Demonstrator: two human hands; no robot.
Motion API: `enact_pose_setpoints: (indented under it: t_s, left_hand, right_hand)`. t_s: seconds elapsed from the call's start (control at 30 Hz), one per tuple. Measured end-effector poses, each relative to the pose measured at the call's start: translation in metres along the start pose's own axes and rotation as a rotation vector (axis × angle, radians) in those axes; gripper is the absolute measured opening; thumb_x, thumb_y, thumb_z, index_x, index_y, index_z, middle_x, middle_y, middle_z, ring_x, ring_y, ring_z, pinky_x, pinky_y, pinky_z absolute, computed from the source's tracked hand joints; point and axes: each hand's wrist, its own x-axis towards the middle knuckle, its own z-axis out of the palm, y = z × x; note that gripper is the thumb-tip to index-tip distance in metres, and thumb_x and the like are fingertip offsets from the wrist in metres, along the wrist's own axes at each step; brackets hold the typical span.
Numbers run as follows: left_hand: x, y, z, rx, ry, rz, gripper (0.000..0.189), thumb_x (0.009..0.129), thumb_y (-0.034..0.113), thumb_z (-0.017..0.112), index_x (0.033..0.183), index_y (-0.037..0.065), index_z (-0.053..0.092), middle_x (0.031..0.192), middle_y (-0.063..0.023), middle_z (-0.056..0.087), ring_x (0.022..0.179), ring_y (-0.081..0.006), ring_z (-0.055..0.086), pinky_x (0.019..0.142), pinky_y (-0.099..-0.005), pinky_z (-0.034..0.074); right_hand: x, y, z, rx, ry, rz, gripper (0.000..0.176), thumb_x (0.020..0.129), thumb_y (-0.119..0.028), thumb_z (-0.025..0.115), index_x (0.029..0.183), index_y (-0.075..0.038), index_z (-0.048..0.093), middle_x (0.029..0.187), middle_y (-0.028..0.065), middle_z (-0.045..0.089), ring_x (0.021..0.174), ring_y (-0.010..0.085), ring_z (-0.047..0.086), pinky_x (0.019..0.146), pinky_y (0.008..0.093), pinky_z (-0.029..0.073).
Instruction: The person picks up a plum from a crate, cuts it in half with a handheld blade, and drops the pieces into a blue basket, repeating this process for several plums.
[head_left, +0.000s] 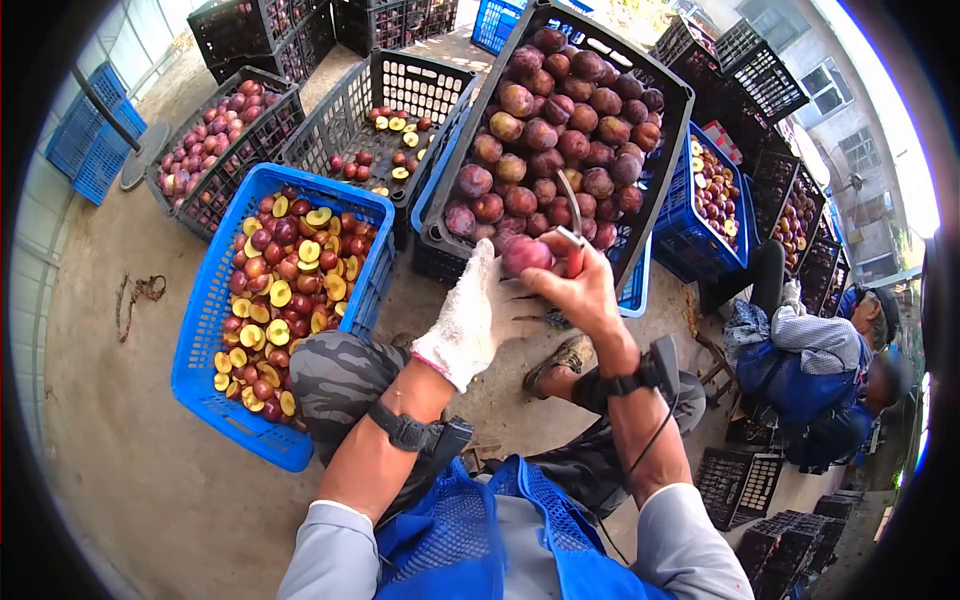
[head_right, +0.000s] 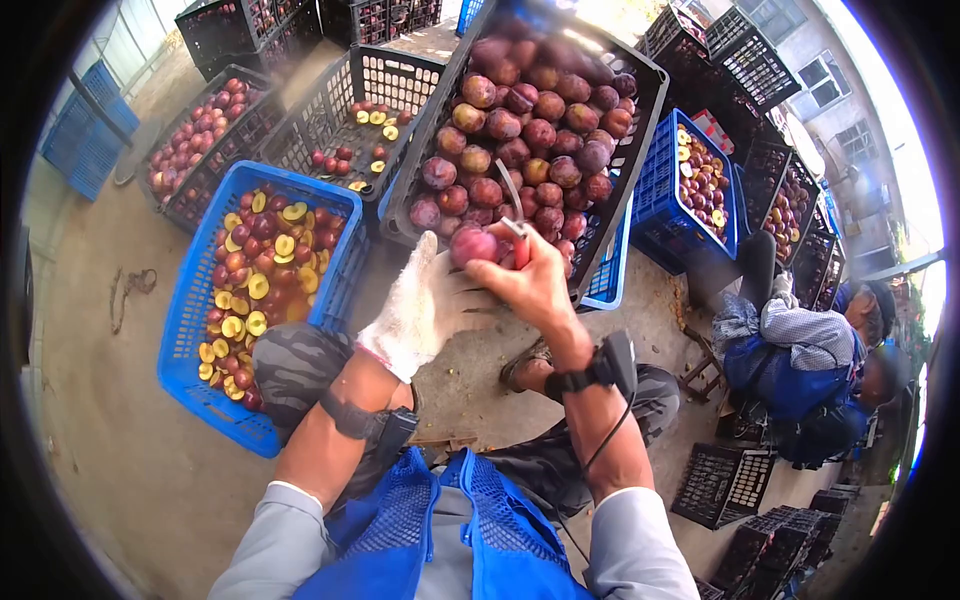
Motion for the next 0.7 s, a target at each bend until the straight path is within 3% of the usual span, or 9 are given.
enact_pose_setpoints:
  t_s: [0.03,0.07,0.13,0.2,0.27,0.37,0.47,0.5,0.7]
  left_hand:
    - [0.0,-0.003,0.019,-0.183,-0.037,0.02,0.053,0.106,0.049,0.04,0.135,0.006,0.053,0.12,-0.0146,0.065,0.103,-0.0297,0.066,0.087,-0.0502,0.056]
    - [0.001,-0.006,0.014,-0.17,-0.026,0.008,0.053,0.106,0.049,0.04,0.135,0.006,0.053,0.12,-0.0146,0.065,0.103,-0.0297,0.066,0.087,-0.0502,0.056]
    - [0.012,-0.019,-0.008,0.014,0.108,0.105,0.053,0.106,0.049,0.041,0.134,0.006,0.054,0.114,-0.0151,0.067,0.097,-0.0294,0.068,0.083,-0.0485,0.057]
    - [0.014,-0.021,-0.009,-0.014,0.135,0.126,0.053,0.105,0.049,0.042,0.132,0.006,0.055,0.107,-0.0152,0.07,0.091,-0.0288,0.069,0.078,-0.0457,0.057]
    - [0.009,-0.016,-0.003,-0.018,-0.001,0.069,0.052,0.105,0.049,0.044,0.131,0.006,0.056,0.101,-0.0152,0.071,0.087,-0.0282,0.07,0.074,-0.0426,0.056]
    - [0.013,-0.019,0.004,-0.038,0.062,0.106,0.044,0.103,0.046,0.05,0.122,0.007,0.061,0.105,-0.0095,0.07,0.088,-0.024,0.069,0.071,-0.0403,0.056]
    - [0.019,-0.027,0.007,-0.017,0.107,0.18,0.036,0.103,0.043,0.054,0.114,0.01,0.064,0.104,-0.0039,0.069,0.086,-0.0183,0.067,0.068,-0.0388,0.056]
    - [0.02,-0.03,0.007,0.026,0.134,0.244,0.036,0.103,0.044,0.054,0.111,0.011,0.066,0.101,-0.0023,0.069,0.086,-0.0161,0.066,0.067,-0.0374,0.055]
    - [0.014,-0.028,0.005,0.202,0.21,0.114,0.048,0.101,0.051,0.052,0.112,0.007,0.068,0.09,-0.002,0.069,0.071,-0.0174,0.063,0.053,-0.0321,0.042]
  right_hand:
    - [-0.016,0.004,0.007,-0.328,0.079,-0.247,0.045,0.077,-0.019,0.088,0.114,-0.003,0.066,0.092,0.0024,0.068,0.079,0.0085,0.064,0.071,0.0213,0.051]
    - [-0.023,0.007,0.012,-0.353,0.169,-0.529,0.037,0.083,-0.021,0.084,0.111,-0.004,0.066,0.085,0.0021,0.065,0.076,0.0097,0.062,0.069,0.0255,0.051]
    - [-0.047,-0.017,0.004,0.262,0.141,0.232,0.03,0.09,-0.022,0.078,0.106,-0.002,0.063,0.079,0.0031,0.062,0.075,0.0134,0.062,0.069,0.031,0.053]
    - [-0.053,-0.02,-0.017,-0.191,0.224,0.101,0.02,0.098,-0.021,0.066,0.101,-0.003,0.058,0.074,0.0061,0.057,0.07,0.0158,0.058,0.066,0.0342,0.049]
    - [-0.061,-0.024,-0.024,-0.341,0.22,-0.121,0.018,0.1,-0.02,0.061,0.097,-0.002,0.056,0.073,0.0091,0.055,0.065,0.0195,0.053,0.064,0.0351,0.047]
    - [-0.07,-0.041,-0.021,-0.26,0.058,-0.09,0.02,0.101,-0.02,0.059,0.095,-0.002,0.054,0.073,0.0119,0.054,0.063,0.026,0.049,0.063,0.0376,0.045]
    - [-0.065,-0.038,-0.006,-0.209,0.006,-0.162,0.024,0.103,-0.023,0.059,0.094,-0.001,0.054,0.074,0.0153,0.057,0.065,0.0304,0.056,0.063,0.0394,0.046]
    - [-0.063,-0.032,-0.003,-0.277,-0.011,-0.185,0.024,0.104,-0.024,0.057,0.096,-0.001,0.054,0.076,0.0185,0.06,0.069,0.038,0.061,0.063,0.0429,0.047]
    - [-0.063,-0.016,-0.001,-0.375,-0.09,-0.188,0.023,0.105,-0.023,0.054,0.097,-0.002,0.052,0.075,0.0213,0.061,0.072,0.0455,0.061,0.062,0.0485,0.046]
